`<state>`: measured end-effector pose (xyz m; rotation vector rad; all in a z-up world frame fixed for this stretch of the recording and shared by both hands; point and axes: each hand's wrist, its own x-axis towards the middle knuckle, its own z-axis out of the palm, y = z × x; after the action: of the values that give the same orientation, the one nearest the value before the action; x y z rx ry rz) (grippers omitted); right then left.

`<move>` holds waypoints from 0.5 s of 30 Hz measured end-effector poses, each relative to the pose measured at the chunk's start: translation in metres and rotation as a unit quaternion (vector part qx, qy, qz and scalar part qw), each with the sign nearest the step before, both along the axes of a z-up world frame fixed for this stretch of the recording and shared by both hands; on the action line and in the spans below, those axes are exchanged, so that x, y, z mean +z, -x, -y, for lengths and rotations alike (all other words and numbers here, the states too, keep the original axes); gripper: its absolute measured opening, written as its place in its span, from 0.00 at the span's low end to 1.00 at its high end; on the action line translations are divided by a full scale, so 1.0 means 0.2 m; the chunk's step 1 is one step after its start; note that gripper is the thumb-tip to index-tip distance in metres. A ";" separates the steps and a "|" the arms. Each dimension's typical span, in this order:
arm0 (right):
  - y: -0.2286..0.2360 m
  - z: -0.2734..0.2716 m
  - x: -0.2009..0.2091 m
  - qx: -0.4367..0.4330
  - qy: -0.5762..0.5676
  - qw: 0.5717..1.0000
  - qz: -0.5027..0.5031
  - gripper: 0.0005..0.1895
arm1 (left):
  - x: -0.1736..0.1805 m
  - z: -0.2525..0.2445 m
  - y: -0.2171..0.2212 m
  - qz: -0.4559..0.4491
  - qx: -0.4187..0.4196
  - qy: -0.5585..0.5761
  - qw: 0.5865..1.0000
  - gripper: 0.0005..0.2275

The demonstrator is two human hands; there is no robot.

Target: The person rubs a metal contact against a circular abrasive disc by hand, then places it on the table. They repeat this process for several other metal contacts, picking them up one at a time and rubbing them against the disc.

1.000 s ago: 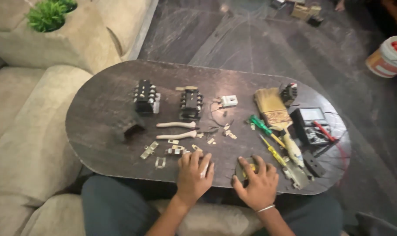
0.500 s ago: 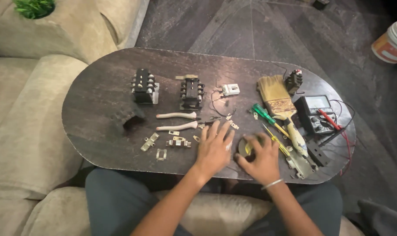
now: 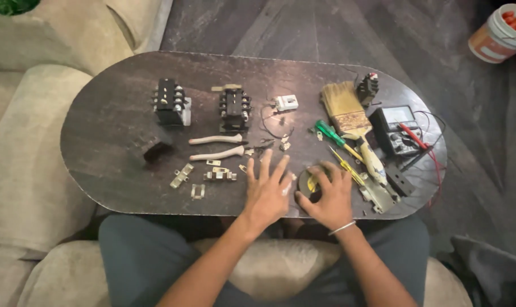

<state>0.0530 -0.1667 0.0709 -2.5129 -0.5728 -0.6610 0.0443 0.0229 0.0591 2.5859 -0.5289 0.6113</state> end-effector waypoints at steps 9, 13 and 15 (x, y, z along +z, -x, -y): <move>0.02 0.01 0.00 0.021 -0.013 1.000 -0.006 0.33 | -0.02 -0.02 0.04 0.037 0.002 0.049 0.998 0.15; 0.01 0.02 0.00 0.033 -0.014 0.999 -0.010 0.35 | 0.00 -0.03 0.07 0.042 0.004 0.056 0.998 0.17; 0.01 0.03 0.00 0.047 -0.023 0.999 -0.003 0.35 | 0.00 -0.03 0.07 0.067 0.013 0.063 0.996 0.17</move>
<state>0.0511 -0.1725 0.0707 -2.4277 -0.6609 -0.6234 0.0295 0.0283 0.0585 2.4488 -0.4850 0.8054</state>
